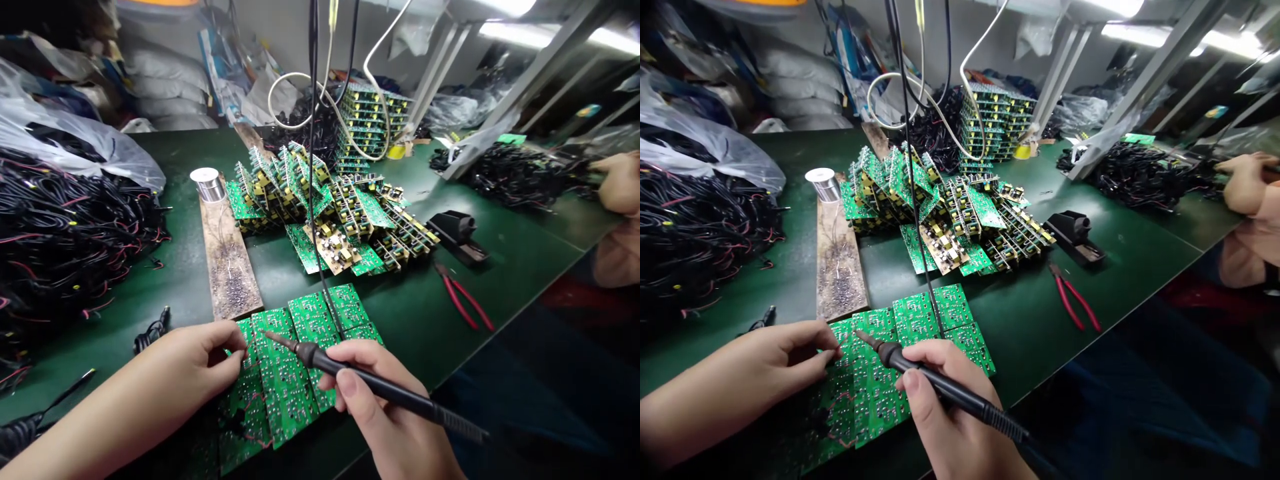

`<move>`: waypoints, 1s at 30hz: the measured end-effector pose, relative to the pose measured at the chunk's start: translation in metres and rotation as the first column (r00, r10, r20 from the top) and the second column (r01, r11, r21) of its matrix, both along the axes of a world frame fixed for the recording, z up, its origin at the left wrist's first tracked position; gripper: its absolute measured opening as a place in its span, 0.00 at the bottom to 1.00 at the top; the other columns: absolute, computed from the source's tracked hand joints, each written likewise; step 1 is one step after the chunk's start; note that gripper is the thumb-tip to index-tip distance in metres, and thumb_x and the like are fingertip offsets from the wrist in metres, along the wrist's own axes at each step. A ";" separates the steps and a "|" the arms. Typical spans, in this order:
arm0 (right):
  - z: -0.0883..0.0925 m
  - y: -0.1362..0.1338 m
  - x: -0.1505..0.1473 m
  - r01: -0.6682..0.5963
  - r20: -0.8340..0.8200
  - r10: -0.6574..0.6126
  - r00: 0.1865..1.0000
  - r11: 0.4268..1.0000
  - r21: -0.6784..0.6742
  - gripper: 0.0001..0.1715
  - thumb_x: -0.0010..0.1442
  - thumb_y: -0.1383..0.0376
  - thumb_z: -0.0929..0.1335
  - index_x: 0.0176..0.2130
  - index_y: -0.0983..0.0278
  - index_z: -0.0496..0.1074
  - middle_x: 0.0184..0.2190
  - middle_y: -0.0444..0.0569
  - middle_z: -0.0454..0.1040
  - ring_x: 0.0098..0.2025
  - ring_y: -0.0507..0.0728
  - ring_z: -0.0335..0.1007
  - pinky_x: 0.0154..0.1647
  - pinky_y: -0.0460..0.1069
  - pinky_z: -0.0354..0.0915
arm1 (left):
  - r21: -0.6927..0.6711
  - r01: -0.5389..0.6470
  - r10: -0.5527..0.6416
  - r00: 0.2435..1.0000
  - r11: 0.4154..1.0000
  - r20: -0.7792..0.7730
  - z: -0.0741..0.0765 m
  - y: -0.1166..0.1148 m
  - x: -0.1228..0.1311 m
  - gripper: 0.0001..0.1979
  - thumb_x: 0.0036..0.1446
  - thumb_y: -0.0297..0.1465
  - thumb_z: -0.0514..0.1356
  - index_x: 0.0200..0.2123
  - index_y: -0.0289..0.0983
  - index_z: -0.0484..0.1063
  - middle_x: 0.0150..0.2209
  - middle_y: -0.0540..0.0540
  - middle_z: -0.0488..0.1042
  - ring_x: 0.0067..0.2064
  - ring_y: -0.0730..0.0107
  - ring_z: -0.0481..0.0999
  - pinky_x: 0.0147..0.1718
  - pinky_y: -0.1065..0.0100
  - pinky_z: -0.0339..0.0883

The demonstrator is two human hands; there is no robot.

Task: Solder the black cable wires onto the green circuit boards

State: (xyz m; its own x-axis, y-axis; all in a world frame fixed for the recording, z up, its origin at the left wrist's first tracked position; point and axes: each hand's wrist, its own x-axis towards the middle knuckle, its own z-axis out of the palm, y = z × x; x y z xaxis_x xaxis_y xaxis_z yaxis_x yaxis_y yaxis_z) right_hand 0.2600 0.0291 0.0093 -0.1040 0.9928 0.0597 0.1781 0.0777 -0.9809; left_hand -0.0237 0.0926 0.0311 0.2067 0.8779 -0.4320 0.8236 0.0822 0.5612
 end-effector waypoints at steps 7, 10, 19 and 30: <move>0.003 0.000 -0.002 -0.010 0.016 0.010 1.000 1.000 -0.015 0.09 0.80 0.58 0.70 0.52 0.52 0.83 0.38 0.43 0.87 0.33 0.52 0.80 0.40 0.46 0.79 | 0.025 0.092 -0.086 0.982 0.995 -0.165 0.003 -0.002 0.012 0.21 0.58 0.48 0.50 0.34 0.43 0.79 0.34 0.46 0.84 0.35 0.59 0.81 0.37 0.60 0.68; 0.003 0.000 -0.002 -0.016 0.024 0.017 1.000 1.000 -0.015 0.08 0.80 0.58 0.70 0.51 0.52 0.83 0.37 0.42 0.86 0.33 0.52 0.80 0.39 0.46 0.78 | 0.001 0.117 -0.114 0.971 0.993 -0.209 0.005 -0.003 0.016 0.22 0.58 0.48 0.47 0.34 0.43 0.77 0.34 0.46 0.83 0.35 0.59 0.80 0.37 0.59 0.67; 0.003 0.001 -0.003 -0.027 0.024 0.028 0.999 0.999 -0.034 0.08 0.79 0.60 0.70 0.51 0.53 0.83 0.38 0.42 0.86 0.35 0.52 0.81 0.38 0.45 0.77 | -0.010 0.124 -0.123 0.962 0.992 -0.242 0.002 -0.007 0.016 0.25 0.61 0.48 0.45 0.39 0.43 0.77 0.38 0.44 0.84 0.38 0.57 0.81 0.41 0.56 0.68; -0.002 0.004 -0.002 0.036 0.056 -0.038 0.998 0.999 0.040 0.09 0.80 0.60 0.69 0.50 0.53 0.82 0.36 0.41 0.86 0.31 0.51 0.79 0.33 0.43 0.76 | 0.116 -0.013 0.038 0.977 0.993 -0.211 -0.021 0.002 0.009 0.22 0.65 0.51 0.48 0.41 0.45 0.74 0.40 0.45 0.83 0.42 0.51 0.82 0.43 0.53 0.67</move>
